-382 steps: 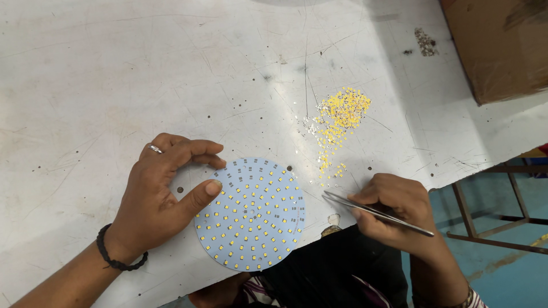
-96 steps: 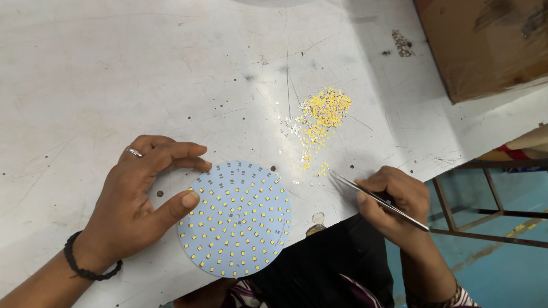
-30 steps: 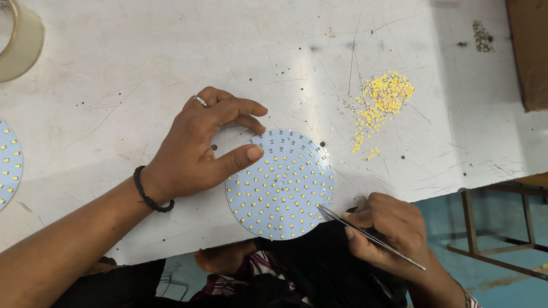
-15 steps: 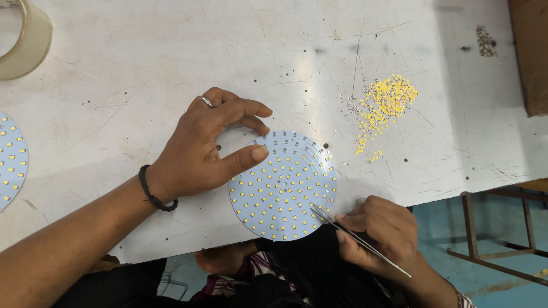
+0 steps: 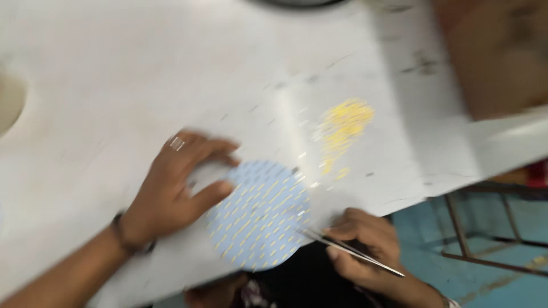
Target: The person uses tweezers to pick up small yellow LED components from a pile on the table and places them one by one onto designated spots on a circular LED board. The person continues this process throughout the clip, filling the board with LEDs.
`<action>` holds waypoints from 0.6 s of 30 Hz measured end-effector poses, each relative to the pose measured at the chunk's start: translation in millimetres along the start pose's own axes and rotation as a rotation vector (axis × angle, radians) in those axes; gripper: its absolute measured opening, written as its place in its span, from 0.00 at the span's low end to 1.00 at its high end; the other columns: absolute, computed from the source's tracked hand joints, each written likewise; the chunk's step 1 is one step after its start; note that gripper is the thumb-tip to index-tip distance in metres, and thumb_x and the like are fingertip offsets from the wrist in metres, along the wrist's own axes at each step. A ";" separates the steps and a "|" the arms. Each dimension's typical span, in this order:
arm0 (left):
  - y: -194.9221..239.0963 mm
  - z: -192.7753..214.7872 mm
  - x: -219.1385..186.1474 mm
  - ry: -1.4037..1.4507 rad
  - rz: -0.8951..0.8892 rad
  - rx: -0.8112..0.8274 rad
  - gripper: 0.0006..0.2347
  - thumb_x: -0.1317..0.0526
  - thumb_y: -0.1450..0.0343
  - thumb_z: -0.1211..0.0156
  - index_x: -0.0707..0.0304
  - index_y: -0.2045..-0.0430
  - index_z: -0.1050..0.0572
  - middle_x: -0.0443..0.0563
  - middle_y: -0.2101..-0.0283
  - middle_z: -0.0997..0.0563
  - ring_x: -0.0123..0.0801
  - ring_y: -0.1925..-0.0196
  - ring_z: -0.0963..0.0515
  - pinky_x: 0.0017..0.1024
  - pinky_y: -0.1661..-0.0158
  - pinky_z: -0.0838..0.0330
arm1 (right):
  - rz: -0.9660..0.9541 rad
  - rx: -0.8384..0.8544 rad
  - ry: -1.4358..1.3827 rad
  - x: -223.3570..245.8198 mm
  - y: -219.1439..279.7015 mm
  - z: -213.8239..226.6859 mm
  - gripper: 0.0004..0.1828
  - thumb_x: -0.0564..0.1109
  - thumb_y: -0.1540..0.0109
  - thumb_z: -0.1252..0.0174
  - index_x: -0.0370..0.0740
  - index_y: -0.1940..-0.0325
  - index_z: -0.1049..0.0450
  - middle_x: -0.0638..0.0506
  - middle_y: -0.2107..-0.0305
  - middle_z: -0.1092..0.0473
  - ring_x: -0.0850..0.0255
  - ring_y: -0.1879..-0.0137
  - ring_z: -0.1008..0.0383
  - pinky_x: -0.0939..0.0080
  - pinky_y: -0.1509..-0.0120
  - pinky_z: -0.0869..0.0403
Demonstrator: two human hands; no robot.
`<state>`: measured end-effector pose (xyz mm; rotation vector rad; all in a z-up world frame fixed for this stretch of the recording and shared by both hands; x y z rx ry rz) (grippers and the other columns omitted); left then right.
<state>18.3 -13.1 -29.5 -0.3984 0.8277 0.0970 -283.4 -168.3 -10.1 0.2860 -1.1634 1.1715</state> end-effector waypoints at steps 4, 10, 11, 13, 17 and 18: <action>2.5 -0.2 24.0 0.215 0.289 -0.001 0.23 0.58 0.33 0.40 0.63 0.43 0.27 0.54 0.49 0.16 0.42 0.40 0.22 0.41 0.39 0.35 | -0.404 -0.090 -0.545 -2.9 9.7 5.7 0.08 0.39 0.35 0.36 0.29 0.58 0.24 0.46 0.65 0.25 0.64 0.61 0.27 0.63 0.56 0.27; -83.6 -32.5 71.1 0.524 0.886 -0.027 0.27 0.53 0.32 0.45 0.62 0.37 0.32 0.62 0.46 0.18 0.40 0.52 0.22 0.36 0.52 0.37 | -0.546 -0.157 -0.873 -5.4 4.8 19.1 0.06 0.39 0.31 0.41 0.32 0.54 0.27 0.48 0.65 0.26 0.65 0.59 0.25 0.59 0.43 0.24; -97.3 -34.3 73.9 0.508 0.908 -0.024 0.27 0.52 0.32 0.46 0.61 0.36 0.32 0.62 0.47 0.18 0.40 0.55 0.21 0.35 0.55 0.37 | -0.546 -0.161 -0.961 -5.4 0.4 15.3 0.06 0.39 0.31 0.42 0.32 0.54 0.28 0.49 0.64 0.26 0.65 0.59 0.25 0.57 0.39 0.23; -109.0 -27.0 73.0 0.491 0.897 0.008 0.29 0.49 0.32 0.47 0.59 0.35 0.34 0.64 0.47 0.17 0.38 0.61 0.21 0.33 0.61 0.37 | -0.553 -0.190 -1.065 -3.7 -5.6 11.4 0.07 0.40 0.30 0.42 0.31 0.53 0.28 0.49 0.65 0.26 0.64 0.59 0.24 0.54 0.34 0.22; -36.3 37.5 26.0 0.533 0.830 0.121 0.31 0.43 0.31 0.51 0.56 0.33 0.36 0.67 0.49 0.17 0.35 0.73 0.20 0.28 0.73 0.38 | -0.587 -0.259 -1.056 7.6 -8.5 1.0 0.12 0.44 0.34 0.41 0.30 0.56 0.28 0.45 0.68 0.24 0.57 0.57 0.20 0.49 0.40 0.23; -14.6 45.9 6.7 0.564 0.829 0.152 0.32 0.41 0.31 0.52 0.55 0.32 0.37 0.67 0.49 0.17 0.34 0.76 0.20 0.27 0.76 0.38 | -0.594 -0.262 -1.038 10.8 -6.7 2.0 0.13 0.46 0.36 0.41 0.31 0.58 0.28 0.44 0.68 0.23 0.55 0.56 0.19 0.48 0.43 0.24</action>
Point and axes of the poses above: each hand's wrist, its own y-axis away from the middle knuckle, its own z-axis out of the back of the hand, x = y × z, the point moved 3 cm from there along -y, towards the middle knuckle
